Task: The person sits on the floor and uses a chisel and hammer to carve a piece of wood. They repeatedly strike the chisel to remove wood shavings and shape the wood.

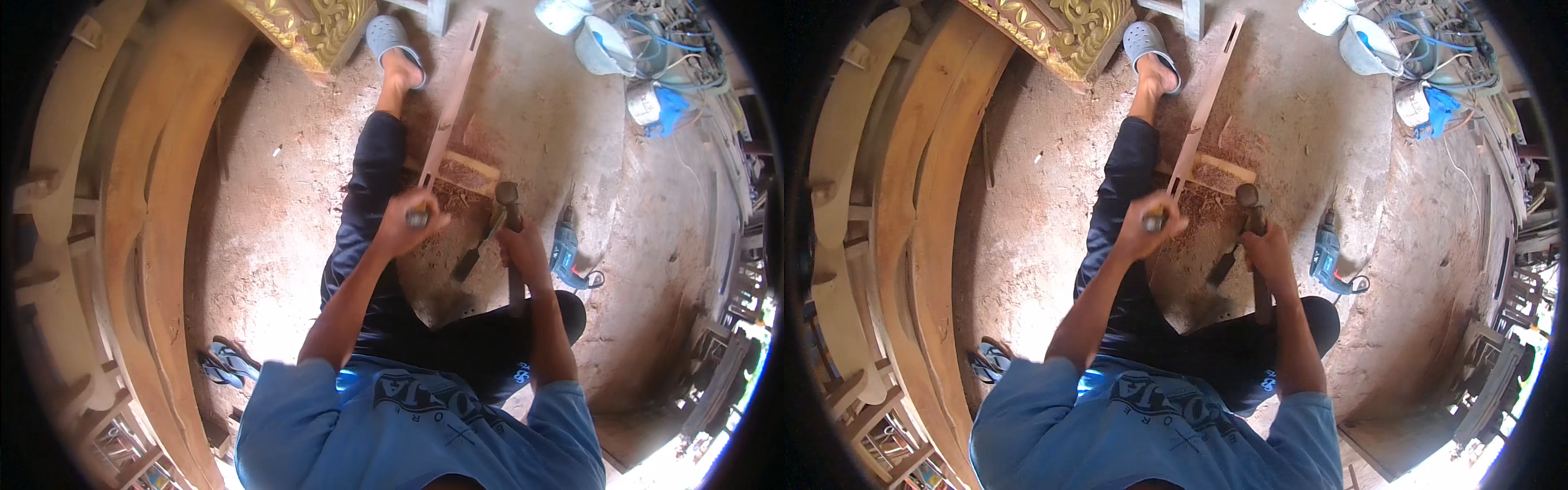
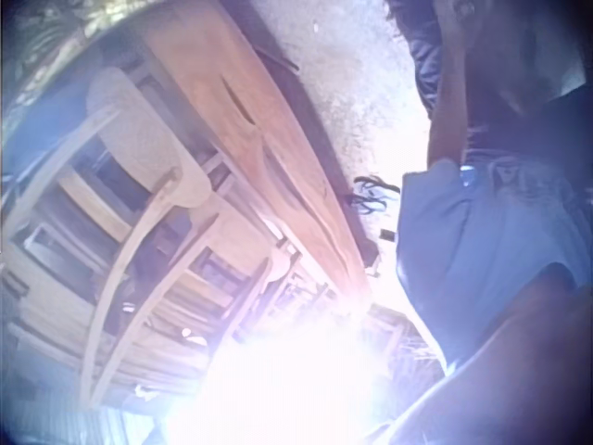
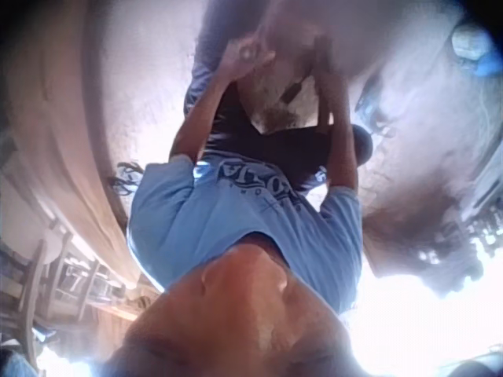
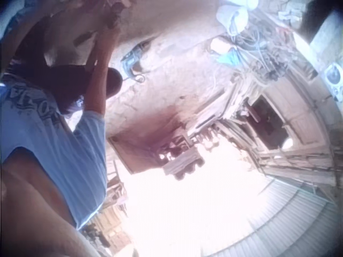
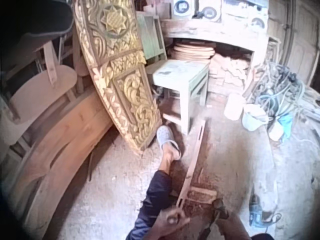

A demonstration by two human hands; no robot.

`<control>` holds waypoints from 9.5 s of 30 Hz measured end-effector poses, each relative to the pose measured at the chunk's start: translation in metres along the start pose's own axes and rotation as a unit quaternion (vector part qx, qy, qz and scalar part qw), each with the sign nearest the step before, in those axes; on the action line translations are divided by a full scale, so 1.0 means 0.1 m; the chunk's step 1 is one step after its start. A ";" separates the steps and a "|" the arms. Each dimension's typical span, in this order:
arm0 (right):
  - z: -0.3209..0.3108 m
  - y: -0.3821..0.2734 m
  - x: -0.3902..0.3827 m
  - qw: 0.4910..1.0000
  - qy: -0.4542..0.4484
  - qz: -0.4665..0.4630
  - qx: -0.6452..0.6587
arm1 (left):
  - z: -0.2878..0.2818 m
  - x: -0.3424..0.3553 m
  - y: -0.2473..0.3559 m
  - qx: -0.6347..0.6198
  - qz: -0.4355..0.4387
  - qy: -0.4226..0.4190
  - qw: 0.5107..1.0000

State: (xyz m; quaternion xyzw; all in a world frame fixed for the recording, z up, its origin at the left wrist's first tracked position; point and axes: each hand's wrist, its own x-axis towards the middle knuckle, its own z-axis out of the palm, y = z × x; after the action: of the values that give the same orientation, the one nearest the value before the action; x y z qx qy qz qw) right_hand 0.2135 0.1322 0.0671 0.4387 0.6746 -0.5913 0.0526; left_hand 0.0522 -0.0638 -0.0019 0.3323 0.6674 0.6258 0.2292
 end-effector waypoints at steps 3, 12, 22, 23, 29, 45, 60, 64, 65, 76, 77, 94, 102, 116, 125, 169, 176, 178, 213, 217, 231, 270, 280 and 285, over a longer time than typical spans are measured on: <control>0.07 -0.10 -0.02 1.000 0.006 -0.009 0.014 | 0.18 0.89 -0.49 -0.073 -0.037 0.091 0.993; 0.06 -0.10 -0.03 0.999 -0.009 0.019 0.042 | 0.39 1.47 -0.44 -0.007 -0.104 0.140 0.985; 0.12 -0.08 0.08 0.998 -0.012 0.043 0.049 | -0.54 1.11 0.41 -0.320 -0.029 0.087 0.943; 0.14 -0.09 0.08 0.998 -0.008 0.045 0.045 | -0.55 1.15 0.38 -0.371 -0.028 0.098 0.923; 0.20 -0.05 0.08 0.998 -0.008 0.051 0.038 | -0.35 1.01 0.19 -0.285 -0.092 0.067 0.952; 0.20 -0.37 -0.26 1.000 0.009 -0.009 0.028 | 0.26 0.93 0.22 -0.026 0.041 -0.027 0.998; 0.23 -1.63 -1.38 0.808 0.219 -0.530 -0.135 | -0.37 -0.02 0.04 -0.104 -0.019 -0.151 0.983; 0.44 -1.49 -1.49 0.755 0.139 -0.639 -0.051 | -0.41 -0.30 0.02 -0.065 0.121 -0.131 0.982; 0.54 -1.37 -1.45 0.733 0.098 -0.673 0.003 | -0.42 -0.32 -0.01 -0.055 0.102 -0.126 0.985; 1.04 -0.69 -1.05 0.840 -0.030 -0.272 -0.469 | -0.29 -0.27 -0.24 -0.225 -0.059 -0.131 0.964; 0.96 -0.72 -1.21 0.834 -0.014 -0.337 -0.437 | -0.27 -0.34 -0.25 -0.206 0.003 -0.105 0.973; 0.84 -0.12 -0.81 0.930 0.100 -0.270 -0.229 | -0.07 0.57 -0.41 -0.027 0.017 -0.038 0.999; 0.34 -0.14 -1.12 0.985 0.165 -0.049 -0.002 | -0.02 0.75 -0.24 -0.031 0.012 -0.067 0.997; 0.50 -0.16 -1.37 0.986 0.114 -0.121 0.024 | -0.56 0.41 0.09 -0.217 -0.064 0.010 0.974; 0.48 -0.54 -1.43 0.988 0.107 -0.108 -0.024 | -0.22 0.20 0.20 -0.030 0.043 -0.086 0.995; 0.62 -0.94 -1.63 0.851 0.100 -0.395 -0.331 | -0.15 -0.15 -0.26 -0.019 0.079 -0.104 0.991; 0.96 -0.33 -0.88 0.862 0.022 -0.235 -0.450 | -0.17 -0.24 -0.30 -0.022 0.068 -0.087 0.994; 1.01 -0.20 -0.63 0.898 0.026 -0.206 -0.388 | -0.17 -0.16 -0.29 -0.020 0.070 -0.115 0.991; 0.50 0.10 -1.11 0.984 0.125 -0.127 0.026 | -0.36 0.38 0.09 -0.220 -0.038 0.026 0.974; 0.41 -0.18 -1.22 0.979 0.119 -0.161 0.044 | -0.51 0.35 0.04 -0.240 -0.037 0.044 0.969; 0.10 -0.99 -1.97 0.898 0.129 -0.399 0.131 | 0.02 0.05 0.12 0.006 0.050 -0.078 0.996; 0.35 0.18 -0.32 0.990 0.121 -0.063 0.039 | 0.18 1.89 -0.56 -0.007 -0.305 -0.094 0.948; 0.42 -0.06 -0.36 0.990 0.098 -0.041 0.096 | -0.10 0.53 0.18 -0.116 0.004 -0.021 0.993; 0.49 -0.20 -0.55 0.993 0.099 -0.043 0.041 | -0.35 0.28 0.15 -0.129 -0.078 0.011 0.988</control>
State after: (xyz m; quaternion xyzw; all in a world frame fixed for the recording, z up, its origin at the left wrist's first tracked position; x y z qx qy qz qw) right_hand 0.2114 0.0635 0.1001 0.4678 0.6699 -0.5736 -0.0577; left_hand 0.0102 -0.0674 0.0198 0.2400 0.6071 0.6909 0.3105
